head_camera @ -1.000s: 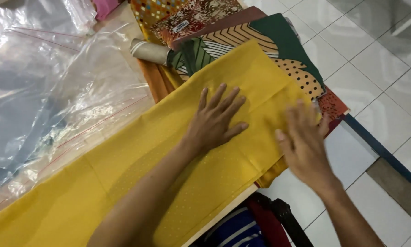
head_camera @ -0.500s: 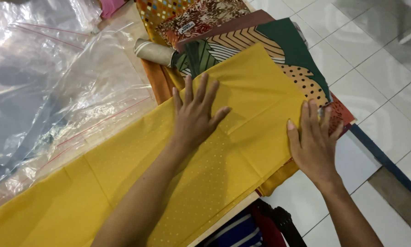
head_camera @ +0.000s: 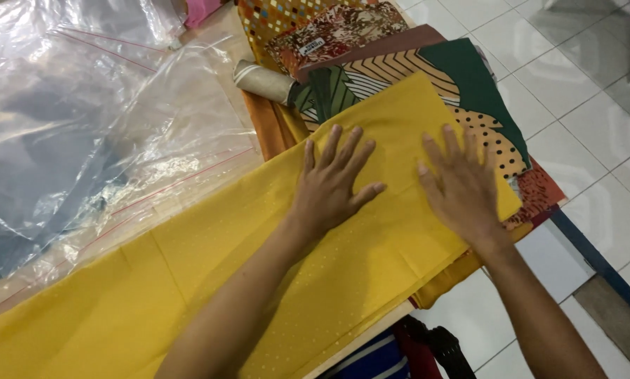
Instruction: Unfolding a large yellow cloth on a work table and cleaning it thoroughly with a lint roller.
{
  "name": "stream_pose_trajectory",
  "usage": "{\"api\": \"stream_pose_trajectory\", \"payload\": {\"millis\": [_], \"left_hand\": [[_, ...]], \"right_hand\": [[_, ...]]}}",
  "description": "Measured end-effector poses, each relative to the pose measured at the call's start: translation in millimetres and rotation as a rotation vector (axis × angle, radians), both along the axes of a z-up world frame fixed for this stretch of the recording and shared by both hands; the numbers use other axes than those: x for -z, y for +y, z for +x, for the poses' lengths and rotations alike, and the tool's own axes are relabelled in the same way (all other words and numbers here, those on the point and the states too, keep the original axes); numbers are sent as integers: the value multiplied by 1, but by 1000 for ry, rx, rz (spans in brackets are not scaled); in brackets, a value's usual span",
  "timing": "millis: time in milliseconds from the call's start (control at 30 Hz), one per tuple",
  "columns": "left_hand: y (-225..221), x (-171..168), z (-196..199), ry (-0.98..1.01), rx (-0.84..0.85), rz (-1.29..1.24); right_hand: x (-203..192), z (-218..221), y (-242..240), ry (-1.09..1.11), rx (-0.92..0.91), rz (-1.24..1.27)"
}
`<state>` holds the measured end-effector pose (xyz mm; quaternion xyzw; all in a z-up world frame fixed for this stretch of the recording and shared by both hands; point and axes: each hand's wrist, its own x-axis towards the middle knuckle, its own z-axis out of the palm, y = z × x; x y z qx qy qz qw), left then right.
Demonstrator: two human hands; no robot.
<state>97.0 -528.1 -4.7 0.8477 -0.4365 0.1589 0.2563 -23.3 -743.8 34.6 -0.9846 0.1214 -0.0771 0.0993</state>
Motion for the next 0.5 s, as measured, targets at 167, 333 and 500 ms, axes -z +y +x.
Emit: {"api": "stream_pose_trajectory", "payload": {"millis": [167, 333, 500], "left_hand": [[11, -2, 15, -48, -117, 100], [1, -10, 6, -108, -36, 116], [-24, 24, -20, -218, 151, -224]], "right_hand": [[-14, -1, -18, -9, 148, -64], [-53, 16, 7, -17, 232, 87], [-54, 58, 27, -210, -18, 324]]}}
